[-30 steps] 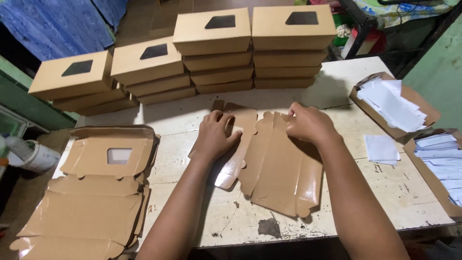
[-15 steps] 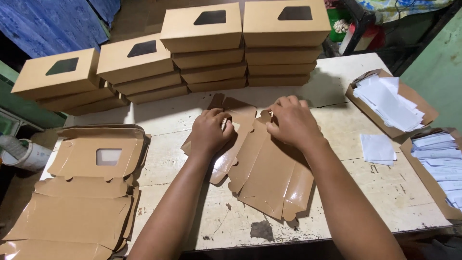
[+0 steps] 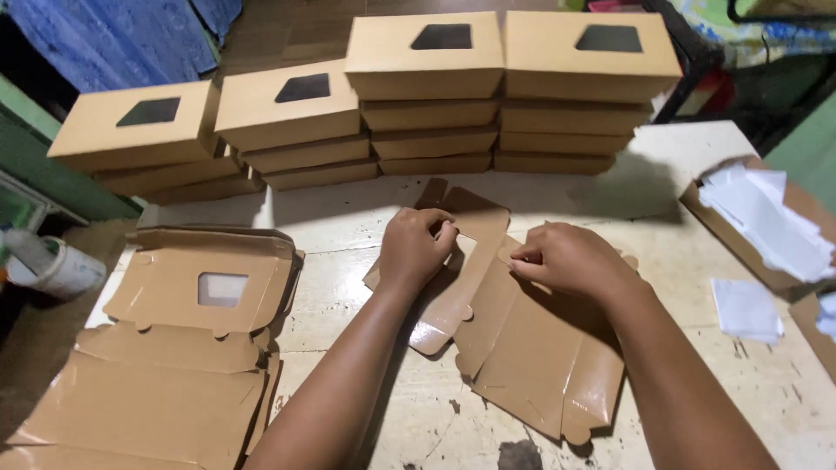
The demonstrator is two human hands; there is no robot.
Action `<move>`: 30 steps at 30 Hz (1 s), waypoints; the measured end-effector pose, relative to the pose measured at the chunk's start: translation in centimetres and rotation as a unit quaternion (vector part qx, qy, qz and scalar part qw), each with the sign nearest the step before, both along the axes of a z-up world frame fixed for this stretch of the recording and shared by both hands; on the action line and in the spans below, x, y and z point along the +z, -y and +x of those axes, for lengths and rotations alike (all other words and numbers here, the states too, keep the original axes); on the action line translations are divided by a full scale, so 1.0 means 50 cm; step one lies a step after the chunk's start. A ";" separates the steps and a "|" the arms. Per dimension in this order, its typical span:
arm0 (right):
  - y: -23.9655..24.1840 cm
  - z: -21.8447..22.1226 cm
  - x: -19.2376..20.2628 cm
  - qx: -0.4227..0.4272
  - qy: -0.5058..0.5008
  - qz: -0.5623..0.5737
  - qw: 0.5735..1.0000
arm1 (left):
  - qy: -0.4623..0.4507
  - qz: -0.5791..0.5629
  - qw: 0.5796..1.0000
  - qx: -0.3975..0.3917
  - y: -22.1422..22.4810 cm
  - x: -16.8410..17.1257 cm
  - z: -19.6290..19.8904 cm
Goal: Assembling cardboard food boxes by folding templates and inserting paper liners.
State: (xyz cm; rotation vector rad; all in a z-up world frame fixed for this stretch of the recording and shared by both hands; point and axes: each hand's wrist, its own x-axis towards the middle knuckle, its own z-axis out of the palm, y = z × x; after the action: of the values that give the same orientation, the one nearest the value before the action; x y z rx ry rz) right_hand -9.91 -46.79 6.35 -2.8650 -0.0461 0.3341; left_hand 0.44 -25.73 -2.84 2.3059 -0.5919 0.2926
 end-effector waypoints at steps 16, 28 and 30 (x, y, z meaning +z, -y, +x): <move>0.033 0.005 -0.037 0.016 0.129 -0.002 0.992 | 0.059 0.009 0.998 -0.009 0.004 0.017 -0.024; 0.077 -0.007 -0.023 -0.175 0.011 0.174 0.969 | 0.021 0.048 0.998 -0.036 0.011 -0.001 -0.018; 0.087 -0.011 -0.026 -0.179 0.017 0.236 0.955 | 0.014 0.032 0.999 -0.035 0.009 0.005 -0.022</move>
State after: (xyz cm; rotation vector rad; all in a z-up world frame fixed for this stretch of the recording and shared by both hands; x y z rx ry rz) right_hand -10.47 -51.16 5.04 -2.3417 0.3388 0.1703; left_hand -0.64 -26.18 -2.61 2.3402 -0.7049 0.2772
